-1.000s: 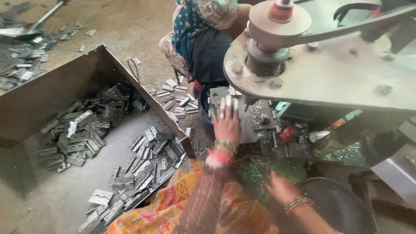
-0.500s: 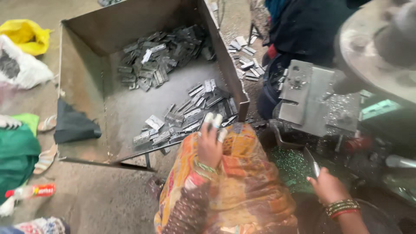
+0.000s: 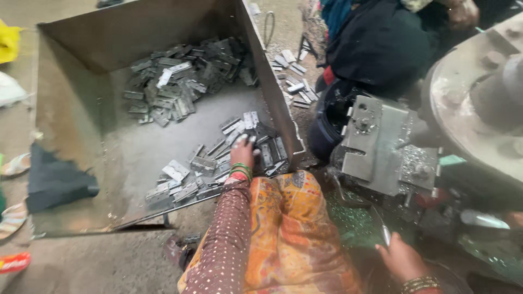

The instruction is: The person repeatedly picks up small metal brackets from a bin, places them into a punch press machine, and operates the lever to punch holes. After each cycle, the person removes the processed bracket and drops it into a collection bin. The process is repeated continuously throughout the clip.

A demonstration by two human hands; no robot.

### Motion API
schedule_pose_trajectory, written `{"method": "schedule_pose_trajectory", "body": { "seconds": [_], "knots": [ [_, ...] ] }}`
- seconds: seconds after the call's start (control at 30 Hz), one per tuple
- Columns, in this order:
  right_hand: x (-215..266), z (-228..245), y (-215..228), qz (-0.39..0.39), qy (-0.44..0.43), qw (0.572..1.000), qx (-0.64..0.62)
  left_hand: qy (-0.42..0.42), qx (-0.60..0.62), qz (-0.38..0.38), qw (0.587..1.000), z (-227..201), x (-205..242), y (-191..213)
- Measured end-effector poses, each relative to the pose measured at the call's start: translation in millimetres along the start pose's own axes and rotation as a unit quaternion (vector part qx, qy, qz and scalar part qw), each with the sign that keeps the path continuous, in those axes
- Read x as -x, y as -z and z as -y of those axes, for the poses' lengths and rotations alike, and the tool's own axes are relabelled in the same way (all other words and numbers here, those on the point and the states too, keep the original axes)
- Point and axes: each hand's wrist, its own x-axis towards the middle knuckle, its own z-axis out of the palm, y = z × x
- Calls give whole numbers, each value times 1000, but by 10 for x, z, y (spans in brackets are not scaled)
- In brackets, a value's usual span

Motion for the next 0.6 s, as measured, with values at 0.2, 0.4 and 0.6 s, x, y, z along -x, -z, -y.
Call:
{"method": "schedule_pose_trajectory", "body": {
  "seconds": [0.2, 0.4, 0.6],
  "knots": [
    [119, -33, 59, 43, -70, 994, -70, -9, 113, -125, 986, 139, 108, -288],
    [241, 48, 188, -30, -12, 999, -39, 352, 659, -93, 658, -33, 862, -38],
    [290, 166, 271, 8, -104, 992, -71, 164, 788, -74, 589, -309, 1071, 717]
  ]
}}
